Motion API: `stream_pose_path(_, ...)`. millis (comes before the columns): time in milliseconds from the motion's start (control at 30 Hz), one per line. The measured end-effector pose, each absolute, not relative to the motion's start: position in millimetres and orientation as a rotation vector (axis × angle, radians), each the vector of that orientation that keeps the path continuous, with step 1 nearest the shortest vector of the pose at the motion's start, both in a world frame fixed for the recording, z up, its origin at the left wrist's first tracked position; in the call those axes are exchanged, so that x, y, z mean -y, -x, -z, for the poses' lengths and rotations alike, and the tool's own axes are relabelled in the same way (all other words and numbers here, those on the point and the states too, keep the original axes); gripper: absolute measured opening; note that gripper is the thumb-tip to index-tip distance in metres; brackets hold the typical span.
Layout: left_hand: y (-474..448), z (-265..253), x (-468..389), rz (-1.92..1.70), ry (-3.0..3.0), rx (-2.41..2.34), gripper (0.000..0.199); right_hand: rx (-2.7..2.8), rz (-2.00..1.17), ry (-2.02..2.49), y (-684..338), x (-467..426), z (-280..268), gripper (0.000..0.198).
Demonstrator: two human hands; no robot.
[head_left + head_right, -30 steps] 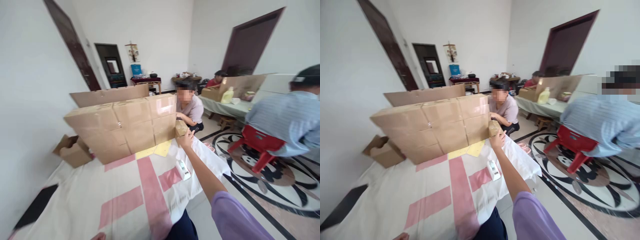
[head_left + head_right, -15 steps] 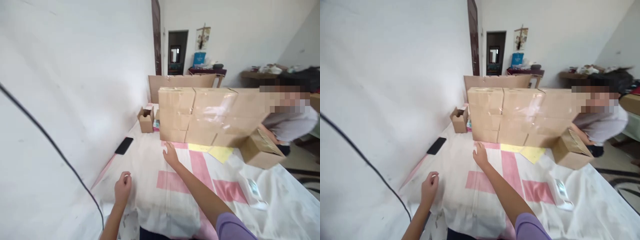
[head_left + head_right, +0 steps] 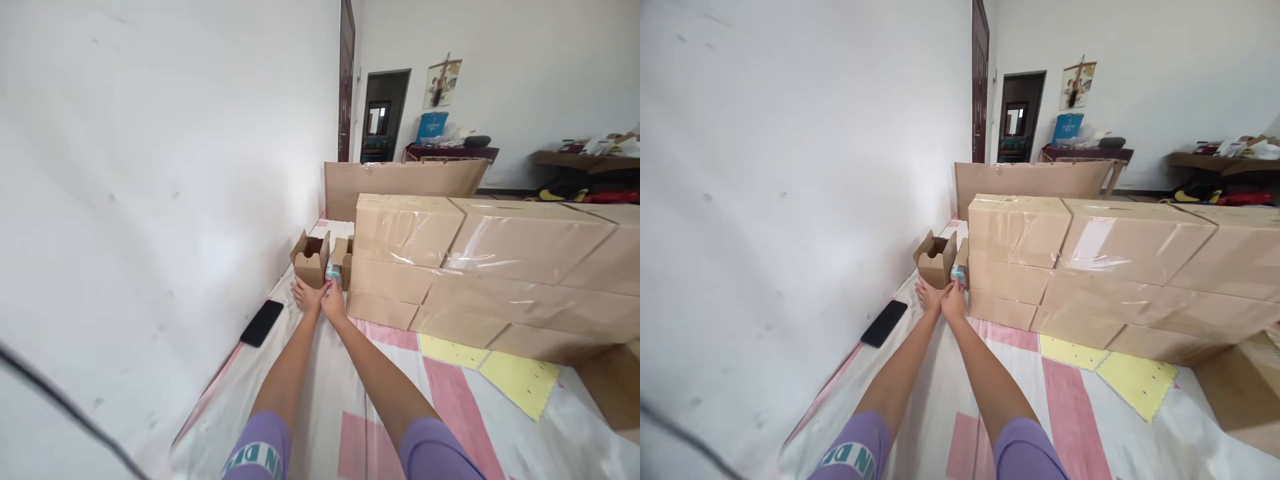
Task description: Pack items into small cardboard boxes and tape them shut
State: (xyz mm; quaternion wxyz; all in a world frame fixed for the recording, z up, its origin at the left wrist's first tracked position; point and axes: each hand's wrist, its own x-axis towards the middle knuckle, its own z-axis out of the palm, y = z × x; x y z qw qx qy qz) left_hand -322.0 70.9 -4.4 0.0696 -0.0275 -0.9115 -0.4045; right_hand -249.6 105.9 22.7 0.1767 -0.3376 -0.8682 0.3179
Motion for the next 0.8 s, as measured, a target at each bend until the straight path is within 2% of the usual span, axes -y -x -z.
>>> stream_pose_path(67, 348, 16, -89, 1.178, 0.041, 2.725, 0.125, 2.463, -0.884, 1.008, 266, -120, -18, 0.062)
stream_pose_path(200, 375, 40, -93, 1.113, 0.098, 2.641, 0.122, 2.468, -0.781, 1.104, 292, -143, -11, 0.042)
stream_pose_path(400, 384, 61, -92, 1.125, 0.041, 2.517, 0.122, 2.607, -0.683, 0.995, 318, -159, -4, 0.028)
stream_pose_path(600, 389, 63, -88, 1.336, 0.064, 2.361, 0.121, 2.630, -0.667, 0.888, 323, -153, -14, 0.029)
stream_pose_path(800, 379, 50, -69, 1.519, 0.068, 2.255, 0.116, 2.615, -0.692, 0.659, 278, -127, -26, 0.030)
